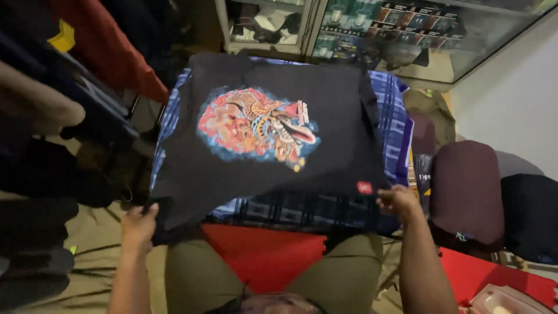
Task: Ironing a black t-shirt with a graphic print on an ironing board and then folding it.
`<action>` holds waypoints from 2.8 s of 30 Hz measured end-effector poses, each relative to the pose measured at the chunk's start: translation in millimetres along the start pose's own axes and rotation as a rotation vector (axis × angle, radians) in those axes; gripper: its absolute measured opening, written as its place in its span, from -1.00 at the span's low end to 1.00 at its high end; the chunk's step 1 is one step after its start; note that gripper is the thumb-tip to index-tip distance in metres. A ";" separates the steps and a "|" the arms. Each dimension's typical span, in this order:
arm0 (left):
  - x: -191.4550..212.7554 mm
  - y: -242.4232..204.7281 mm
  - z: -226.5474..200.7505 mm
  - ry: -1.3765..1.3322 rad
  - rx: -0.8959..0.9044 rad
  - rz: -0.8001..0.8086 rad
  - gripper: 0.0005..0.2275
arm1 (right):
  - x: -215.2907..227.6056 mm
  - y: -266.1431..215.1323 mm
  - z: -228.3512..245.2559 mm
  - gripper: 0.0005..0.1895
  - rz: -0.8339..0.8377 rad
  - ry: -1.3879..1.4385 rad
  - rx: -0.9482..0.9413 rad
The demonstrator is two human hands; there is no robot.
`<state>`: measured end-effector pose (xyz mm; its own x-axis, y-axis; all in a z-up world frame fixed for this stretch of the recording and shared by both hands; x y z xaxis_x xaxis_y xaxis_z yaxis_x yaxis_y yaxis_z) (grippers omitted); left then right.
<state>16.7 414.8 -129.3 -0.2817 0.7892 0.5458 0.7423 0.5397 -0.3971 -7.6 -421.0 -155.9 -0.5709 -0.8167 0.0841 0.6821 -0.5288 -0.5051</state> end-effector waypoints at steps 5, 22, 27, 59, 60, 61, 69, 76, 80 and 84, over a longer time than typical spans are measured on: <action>31.9 -133.9 -84.7 0.000 0.418 0.416 -0.15 | 8.3 -58.6 -27.5 -0.53 0.094 -0.083 -0.310; -1.4 -40.2 -47.6 0.776 -0.017 0.228 -0.58 | -48.4 -39.9 49.4 -0.58 -0.051 -1.125 0.462; -140.7 -113.2 -243.4 0.499 -0.785 0.136 -0.70 | -193.1 -34.6 103.2 -0.27 0.043 -1.006 1.148; -38.1 37.0 -10.9 0.512 -0.073 -0.044 -0.20 | -10.7 -67.1 -6.9 -0.35 -0.322 -1.392 0.820; -27.0 38.0 -3.6 0.507 -0.067 -0.053 -0.20 | -12.8 -70.5 -4.0 -0.35 -0.313 -1.389 0.832; -15.4 38.8 3.0 0.476 -0.056 -0.082 -0.35 | -5.3 -60.4 -10.3 -0.35 -0.263 -1.361 0.600; -31.3 143.0 -87.9 0.425 -0.507 -0.203 -0.67 | -19.6 -2.8 44.1 -0.36 -0.193 -1.414 0.518; -126.9 206.3 -234.3 0.647 -0.605 -0.155 -0.72 | -134.4 123.9 119.0 -0.43 -0.171 -1.349 0.777; -179.6 223.6 -277.4 0.779 -0.648 -0.005 -0.68 | -220.0 157.5 167.4 -0.45 -0.201 -1.454 1.023; -225.8 265.7 -268.2 0.823 -0.669 0.098 -0.72 | -260.0 222.8 185.4 -0.38 -0.035 -1.563 0.816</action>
<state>440.6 301.3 -160.2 0.1093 0.2439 0.9636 0.9930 0.0163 -0.1168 377.6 -369.3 -131.0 0.0096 0.0183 0.9998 0.9927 -0.1201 -0.0073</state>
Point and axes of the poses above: each hand's wrist, its own y-axis towards the middle knuckle, its own x-axis out of the back of the hand, z = x × y, the point moved 8 cm from there along y, towards the middle knuckle, and after that the axes turned 4 degrees about z, right-handed, at the moved point
